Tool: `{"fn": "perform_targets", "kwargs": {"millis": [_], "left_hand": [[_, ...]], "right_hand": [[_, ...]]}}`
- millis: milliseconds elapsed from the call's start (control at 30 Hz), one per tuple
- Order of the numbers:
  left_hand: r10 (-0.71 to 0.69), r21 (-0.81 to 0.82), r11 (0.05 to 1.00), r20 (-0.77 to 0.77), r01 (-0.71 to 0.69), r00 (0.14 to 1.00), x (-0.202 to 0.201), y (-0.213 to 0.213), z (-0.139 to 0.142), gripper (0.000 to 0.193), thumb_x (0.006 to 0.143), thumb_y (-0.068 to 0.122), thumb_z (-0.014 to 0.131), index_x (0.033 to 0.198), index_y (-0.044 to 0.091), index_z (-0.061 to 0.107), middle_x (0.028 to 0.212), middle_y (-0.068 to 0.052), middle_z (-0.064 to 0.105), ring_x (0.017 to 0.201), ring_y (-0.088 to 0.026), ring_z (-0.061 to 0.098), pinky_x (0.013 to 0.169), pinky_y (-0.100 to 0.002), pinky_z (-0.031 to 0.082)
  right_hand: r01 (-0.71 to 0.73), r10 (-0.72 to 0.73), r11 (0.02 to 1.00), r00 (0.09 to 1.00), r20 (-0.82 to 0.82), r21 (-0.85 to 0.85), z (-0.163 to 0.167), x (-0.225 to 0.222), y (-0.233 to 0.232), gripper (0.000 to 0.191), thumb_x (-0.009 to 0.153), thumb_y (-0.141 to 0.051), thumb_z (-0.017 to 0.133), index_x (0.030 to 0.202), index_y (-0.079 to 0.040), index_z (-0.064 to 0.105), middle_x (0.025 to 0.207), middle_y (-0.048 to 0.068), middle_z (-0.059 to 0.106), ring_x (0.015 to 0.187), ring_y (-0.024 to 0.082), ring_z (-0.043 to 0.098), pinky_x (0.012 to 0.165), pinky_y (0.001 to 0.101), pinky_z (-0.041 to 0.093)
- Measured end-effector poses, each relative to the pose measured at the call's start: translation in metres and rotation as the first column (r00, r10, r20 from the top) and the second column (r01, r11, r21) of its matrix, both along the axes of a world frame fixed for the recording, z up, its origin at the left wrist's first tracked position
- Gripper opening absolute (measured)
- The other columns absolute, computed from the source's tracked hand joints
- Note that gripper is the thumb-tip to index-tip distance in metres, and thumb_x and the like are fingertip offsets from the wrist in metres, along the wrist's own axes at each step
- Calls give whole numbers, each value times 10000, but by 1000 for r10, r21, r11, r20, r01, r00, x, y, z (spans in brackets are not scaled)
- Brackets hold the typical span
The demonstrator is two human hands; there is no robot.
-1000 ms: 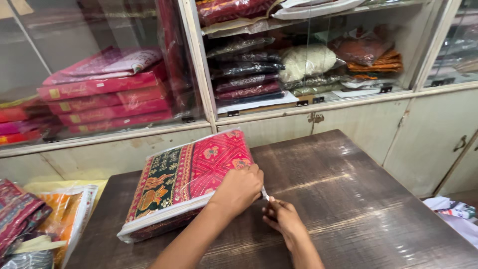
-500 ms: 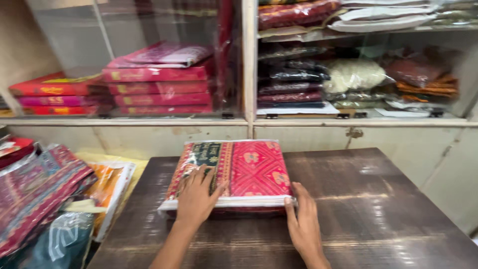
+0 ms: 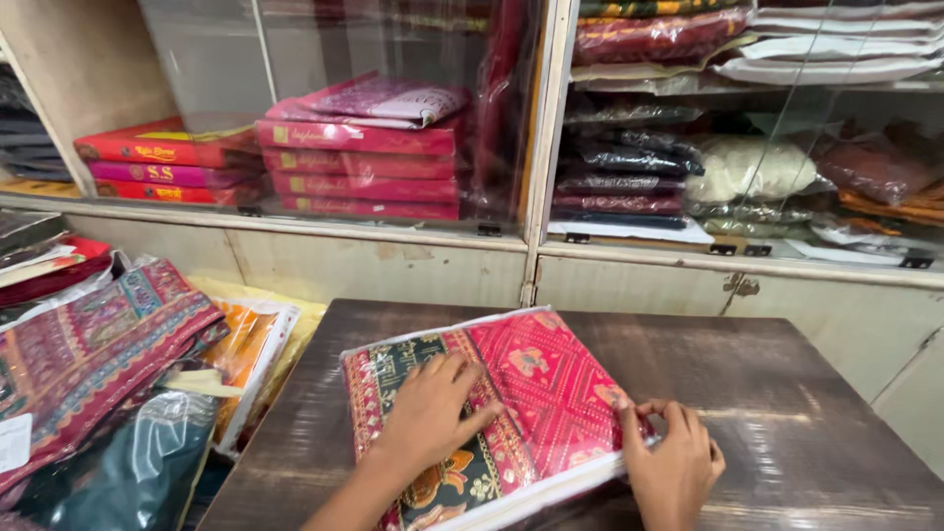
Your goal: The person packs folded garments into clear plastic zip pouches on a wooden table, then wraps a white elastic strap around a folded red garment bundle and fastens it. They carry the packed bundle to a pile of packaged clothing, place it down, and later handle a price tag on another folded garment before zipping it into a pouch.
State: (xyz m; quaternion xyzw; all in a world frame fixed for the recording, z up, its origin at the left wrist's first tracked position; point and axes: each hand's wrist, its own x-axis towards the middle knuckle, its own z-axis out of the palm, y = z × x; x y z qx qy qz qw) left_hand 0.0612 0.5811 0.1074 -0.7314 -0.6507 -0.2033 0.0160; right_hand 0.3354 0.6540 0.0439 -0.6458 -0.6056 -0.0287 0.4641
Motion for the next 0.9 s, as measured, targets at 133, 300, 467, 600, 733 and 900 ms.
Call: {"fn": "perform_targets", "kwargs": {"millis": [133, 300, 467, 600, 733, 900], "left_hand": [[-147, 7, 989, 8, 147, 989, 3, 30, -24, 698, 972, 639, 479, 1502, 186, 464, 1648, -157, 338, 1524, -395, 250, 1142, -660, 117], [-45, 56, 998, 45, 43, 998, 8, 35, -41, 666, 937, 598, 520, 1464, 190, 525, 1585, -147, 398, 1469, -365, 306, 1181, -616, 137], [170, 177, 968, 58, -177, 984, 24, 24, -50, 606, 928, 519, 560, 1415, 159, 575, 1509, -172, 462, 1430, -387, 356, 1159, -633, 175], [346, 195, 916, 60, -351, 936, 24, 24, -59, 625, 894, 526, 587, 1411, 174, 589, 1533, -176, 466, 1457, -402, 347, 1136, -644, 176], [463, 75, 883, 31, -464, 886, 14, 33, -57, 692, 868, 546, 603, 1481, 231, 542, 1580, -168, 408, 1469, -409, 300, 1114, -657, 127], [506, 37, 861, 41, -507, 861, 12, 29, -52, 683, 860, 551, 630, 1473, 257, 564, 1584, -131, 418, 1491, -354, 320, 1141, -629, 131]], "right_hand": [[-261, 220, 949, 951, 219, 178, 9, -25, -9, 474, 858, -484, 627, 1196, -154, 658, 1345, 94, 633, 1253, 292, 564, 1073, 584, 334], [-454, 517, 856, 764, 386, -247, 10, -64, 6, 665, 966, -530, 478, 1522, -169, 424, 1625, 116, 336, 1513, 292, 255, 1144, 670, 114], [-635, 703, 710, 612, 362, -304, 14, -59, 32, 621, 974, -486, 472, 1520, -191, 445, 1617, 75, 370, 1512, 281, 274, 1176, 606, 105], [-756, 779, 601, 481, 402, -259, 9, -76, 58, 633, 953, -477, 512, 1508, -177, 462, 1597, 86, 395, 1500, 303, 288, 1169, 605, 105], [-820, 827, 517, 403, 392, -246, -2, -98, 89, 670, 939, -518, 553, 1507, -175, 462, 1583, 101, 392, 1488, 313, 290, 1153, 634, 94], [-840, 806, 520, 423, 413, -156, -31, -112, 100, 678, 913, -550, 571, 1496, -217, 478, 1585, 108, 404, 1467, 324, 321, 1119, 660, 105]]}}
